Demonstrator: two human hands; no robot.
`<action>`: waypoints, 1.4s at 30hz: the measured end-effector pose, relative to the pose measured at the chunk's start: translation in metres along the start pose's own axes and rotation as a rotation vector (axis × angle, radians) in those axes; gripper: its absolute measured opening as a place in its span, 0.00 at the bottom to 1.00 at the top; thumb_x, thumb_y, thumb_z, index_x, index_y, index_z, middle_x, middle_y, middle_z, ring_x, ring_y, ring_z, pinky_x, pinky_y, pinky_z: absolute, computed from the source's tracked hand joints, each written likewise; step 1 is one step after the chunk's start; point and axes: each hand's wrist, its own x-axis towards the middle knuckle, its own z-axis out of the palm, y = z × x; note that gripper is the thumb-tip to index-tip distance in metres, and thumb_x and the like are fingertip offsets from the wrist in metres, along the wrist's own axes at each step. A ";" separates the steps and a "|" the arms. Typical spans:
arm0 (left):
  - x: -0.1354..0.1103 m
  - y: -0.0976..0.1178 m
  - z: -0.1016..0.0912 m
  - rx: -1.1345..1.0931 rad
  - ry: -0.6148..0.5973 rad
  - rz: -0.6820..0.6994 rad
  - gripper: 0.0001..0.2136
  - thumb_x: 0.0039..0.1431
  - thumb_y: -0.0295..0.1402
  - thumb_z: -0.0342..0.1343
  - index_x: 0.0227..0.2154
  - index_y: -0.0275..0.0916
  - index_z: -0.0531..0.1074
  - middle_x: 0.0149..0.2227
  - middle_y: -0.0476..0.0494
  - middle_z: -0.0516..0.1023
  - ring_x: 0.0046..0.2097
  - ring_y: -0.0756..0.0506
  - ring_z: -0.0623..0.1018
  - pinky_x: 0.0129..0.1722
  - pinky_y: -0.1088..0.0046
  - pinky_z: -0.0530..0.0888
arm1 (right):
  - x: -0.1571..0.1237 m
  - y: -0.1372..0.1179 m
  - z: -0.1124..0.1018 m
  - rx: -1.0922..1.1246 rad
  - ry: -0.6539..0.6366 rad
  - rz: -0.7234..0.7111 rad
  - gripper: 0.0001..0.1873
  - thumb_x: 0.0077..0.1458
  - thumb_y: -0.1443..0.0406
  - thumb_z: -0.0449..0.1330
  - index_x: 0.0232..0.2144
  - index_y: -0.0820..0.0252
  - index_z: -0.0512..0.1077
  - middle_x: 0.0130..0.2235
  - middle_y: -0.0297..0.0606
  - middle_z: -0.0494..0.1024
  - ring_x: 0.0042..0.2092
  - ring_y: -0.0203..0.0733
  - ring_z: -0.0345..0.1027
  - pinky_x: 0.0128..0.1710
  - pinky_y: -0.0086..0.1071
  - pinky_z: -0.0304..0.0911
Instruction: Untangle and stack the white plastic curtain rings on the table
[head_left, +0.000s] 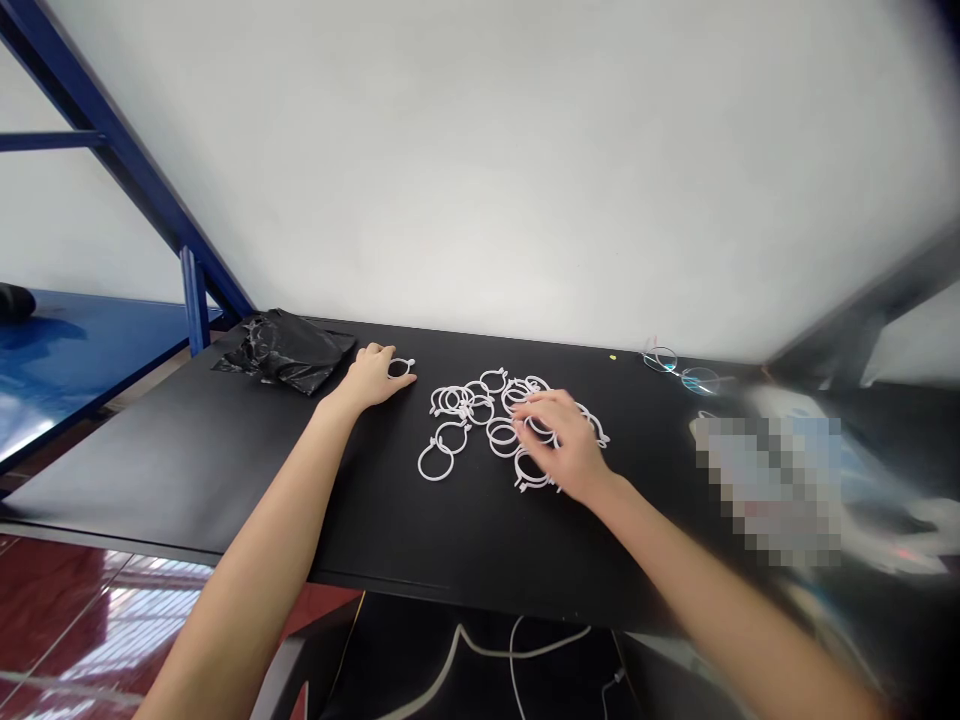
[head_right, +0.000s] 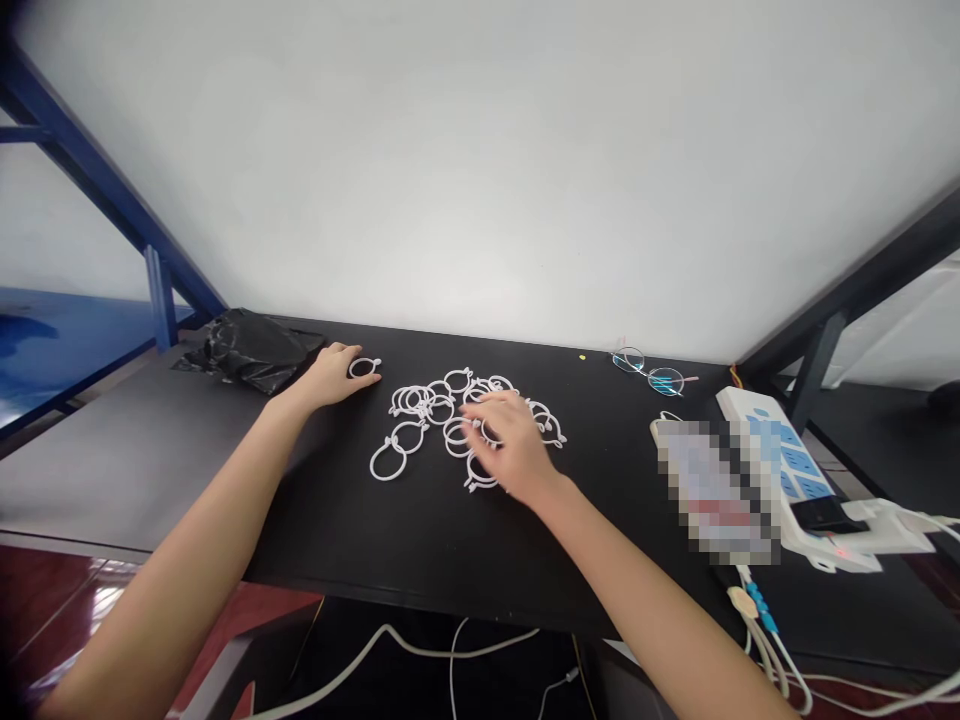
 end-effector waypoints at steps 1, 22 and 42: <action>-0.001 0.005 -0.003 -0.004 0.031 0.010 0.26 0.56 0.43 0.58 0.51 0.29 0.69 0.50 0.29 0.72 0.53 0.31 0.69 0.52 0.54 0.68 | 0.000 -0.008 0.004 -0.021 -0.150 -0.114 0.10 0.59 0.67 0.60 0.43 0.52 0.76 0.41 0.39 0.82 0.50 0.50 0.72 0.54 0.52 0.65; -0.056 0.127 -0.026 -0.873 -0.163 0.377 0.16 0.67 0.44 0.45 0.40 0.36 0.71 0.29 0.48 0.73 0.28 0.51 0.70 0.27 0.75 0.67 | -0.006 -0.029 0.017 0.132 0.063 -0.106 0.08 0.60 0.71 0.59 0.37 0.54 0.76 0.32 0.37 0.78 0.37 0.43 0.70 0.39 0.41 0.70; -0.051 0.125 -0.022 -1.239 -0.628 0.221 0.18 0.60 0.47 0.56 0.31 0.33 0.78 0.16 0.56 0.60 0.17 0.55 0.64 0.19 0.80 0.66 | -0.002 -0.011 -0.006 0.465 0.101 0.310 0.11 0.57 0.66 0.62 0.43 0.55 0.75 0.43 0.41 0.77 0.33 0.38 0.75 0.25 0.30 0.73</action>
